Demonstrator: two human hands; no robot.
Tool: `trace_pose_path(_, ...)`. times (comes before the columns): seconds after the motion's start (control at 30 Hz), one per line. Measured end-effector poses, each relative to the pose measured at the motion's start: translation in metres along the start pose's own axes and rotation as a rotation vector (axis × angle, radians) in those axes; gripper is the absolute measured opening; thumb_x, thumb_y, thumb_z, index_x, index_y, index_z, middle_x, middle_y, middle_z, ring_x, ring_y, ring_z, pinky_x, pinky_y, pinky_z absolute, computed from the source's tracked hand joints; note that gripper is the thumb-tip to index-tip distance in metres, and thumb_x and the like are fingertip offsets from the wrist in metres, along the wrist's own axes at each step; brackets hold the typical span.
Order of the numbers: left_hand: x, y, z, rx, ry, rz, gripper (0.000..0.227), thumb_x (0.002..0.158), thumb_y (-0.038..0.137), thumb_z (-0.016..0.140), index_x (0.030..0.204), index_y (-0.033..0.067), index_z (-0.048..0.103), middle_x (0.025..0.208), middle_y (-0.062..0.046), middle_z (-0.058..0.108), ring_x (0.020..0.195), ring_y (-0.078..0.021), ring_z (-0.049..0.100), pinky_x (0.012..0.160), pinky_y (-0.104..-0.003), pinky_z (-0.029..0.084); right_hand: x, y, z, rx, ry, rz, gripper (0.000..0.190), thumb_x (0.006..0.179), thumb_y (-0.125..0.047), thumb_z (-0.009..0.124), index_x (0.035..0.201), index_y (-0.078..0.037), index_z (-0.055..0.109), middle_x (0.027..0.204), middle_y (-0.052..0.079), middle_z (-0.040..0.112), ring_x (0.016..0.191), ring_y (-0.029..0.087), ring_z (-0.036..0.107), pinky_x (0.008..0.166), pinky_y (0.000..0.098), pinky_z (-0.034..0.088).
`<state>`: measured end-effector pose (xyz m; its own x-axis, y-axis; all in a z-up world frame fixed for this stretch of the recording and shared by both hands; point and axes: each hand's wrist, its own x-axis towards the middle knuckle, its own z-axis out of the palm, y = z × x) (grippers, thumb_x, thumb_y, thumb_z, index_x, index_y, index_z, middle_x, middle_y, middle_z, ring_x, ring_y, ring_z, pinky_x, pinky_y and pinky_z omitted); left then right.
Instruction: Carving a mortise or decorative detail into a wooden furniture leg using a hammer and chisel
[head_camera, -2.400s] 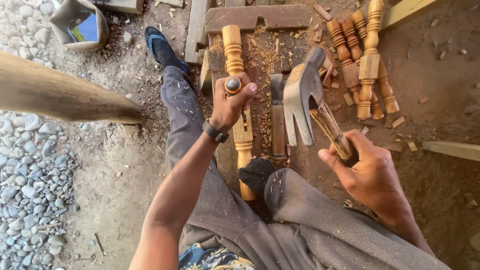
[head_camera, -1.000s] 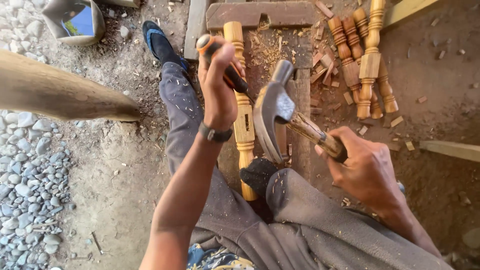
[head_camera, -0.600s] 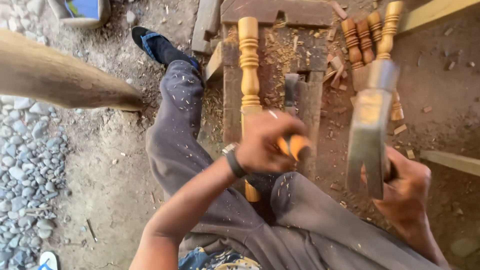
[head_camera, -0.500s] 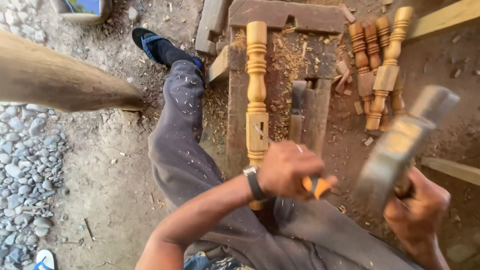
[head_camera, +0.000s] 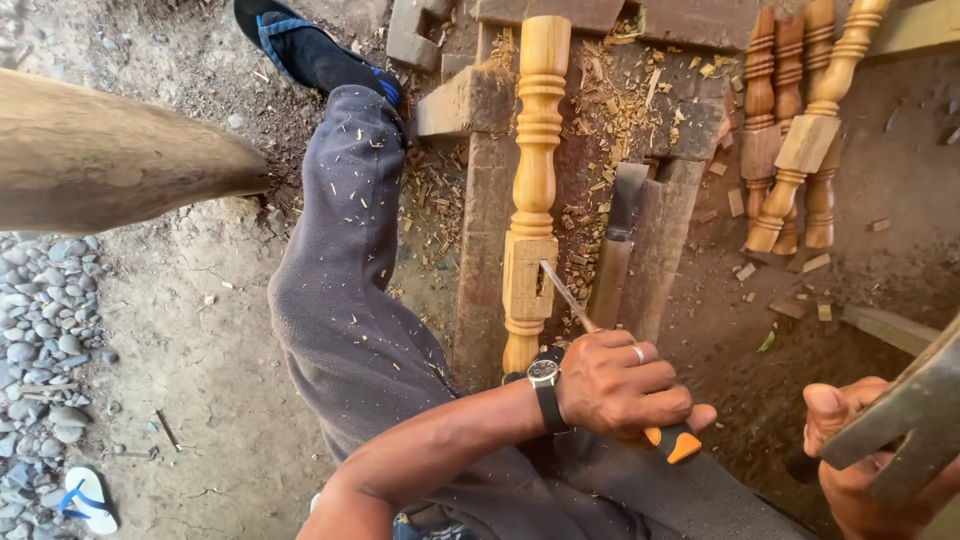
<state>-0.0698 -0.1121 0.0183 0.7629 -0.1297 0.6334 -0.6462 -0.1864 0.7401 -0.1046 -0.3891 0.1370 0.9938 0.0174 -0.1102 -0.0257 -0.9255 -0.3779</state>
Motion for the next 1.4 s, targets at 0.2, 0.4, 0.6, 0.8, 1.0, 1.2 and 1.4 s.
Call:
trace_pose_path(0.2,0.005,0.002,-0.004,-0.018,-0.007,-0.078,0.036,0.108,0.027,0.081,0.08,0.0145,0.064,0.074,0.003,0.052,0.064,-0.0168,0.054,0.06,-0.033,0.04,-0.003,-0.016,-0.012,0.143,-0.043,0.16,0.023,0.105,0.019,0.086,0.097,0.011,0.065,0.091,0.018,0.067,0.069,0.023,0.058,0.072,0.0361,0.049)
trace_pose_path(0.4,0.006,-0.001,-0.002,-0.02,-0.012,-0.091,0.033,0.107,0.026,0.084,0.081,0.0134,0.066,0.074,0.003,0.051,0.065,-0.0164,0.053,0.062,-0.032,0.04,-0.01,0.001,-0.01,0.081,-0.028,0.082,0.029,0.105,0.016,0.091,0.098,0.009,0.064,0.079,0.012,0.06,0.061,0.019,0.048,0.064,0.0375,0.042)
trace_pose_path(0.6,0.008,-0.001,0.005,0.018,0.011,-0.099,0.037,0.109,0.028,0.08,0.078,0.0142,0.064,0.074,0.003,0.052,0.065,-0.0157,0.052,0.061,-0.032,0.039,-0.004,-0.019,-0.009,0.132,-0.022,0.17,0.026,0.108,0.021,0.083,0.093,0.012,0.065,0.079,0.014,0.061,0.063,0.019,0.048,0.066,0.0356,0.043)
trace_pose_path(0.8,-0.008,-0.006,0.038,0.056,-0.137,-0.112,0.024,0.112,0.032,0.075,0.094,0.0164,0.07,0.082,0.001,0.057,0.071,-0.0164,0.058,0.065,-0.034,0.039,-0.007,-0.015,-0.008,0.101,-0.02,0.181,0.021,0.108,0.023,0.084,0.098,0.016,0.066,0.086,0.02,0.068,0.066,0.023,0.055,0.069,0.0368,0.046)
trace_pose_path(1.0,-0.015,-0.011,0.054,0.134,-0.243,-0.127,0.014,0.112,0.034,0.075,0.123,0.025,0.077,0.093,0.004,0.063,0.08,-0.0143,0.064,0.07,-0.033,0.044,0.0,-0.017,-0.009,0.206,-0.05,0.144,0.02,0.101,0.016,0.082,0.094,0.009,0.066,0.076,0.011,0.063,0.058,0.015,0.05,0.059,0.0305,0.043)
trace_pose_path(1.2,-0.021,-0.022,0.072,0.111,-0.303,-0.131,0.025,0.112,0.044,0.068,0.129,0.027,0.074,0.098,0.004,0.064,0.084,-0.0152,0.065,0.072,-0.033,0.048,-0.007,-0.008,-0.006,0.104,-0.013,0.137,0.019,0.104,0.019,0.087,0.1,0.012,0.07,0.08,0.012,0.062,0.064,0.018,0.047,0.066,0.0348,0.04)
trace_pose_path(1.4,0.0,-0.026,0.051,0.151,-0.076,-0.108,0.024,0.112,0.041,0.07,0.104,0.0184,0.075,0.083,0.004,0.064,0.072,-0.0112,0.06,0.061,-0.029,0.046,-0.028,0.067,0.005,0.239,0.052,-0.166,0.032,0.099,0.021,0.089,0.083,0.002,0.069,0.092,0.016,0.073,0.078,0.022,0.069,0.073,0.0316,0.058)
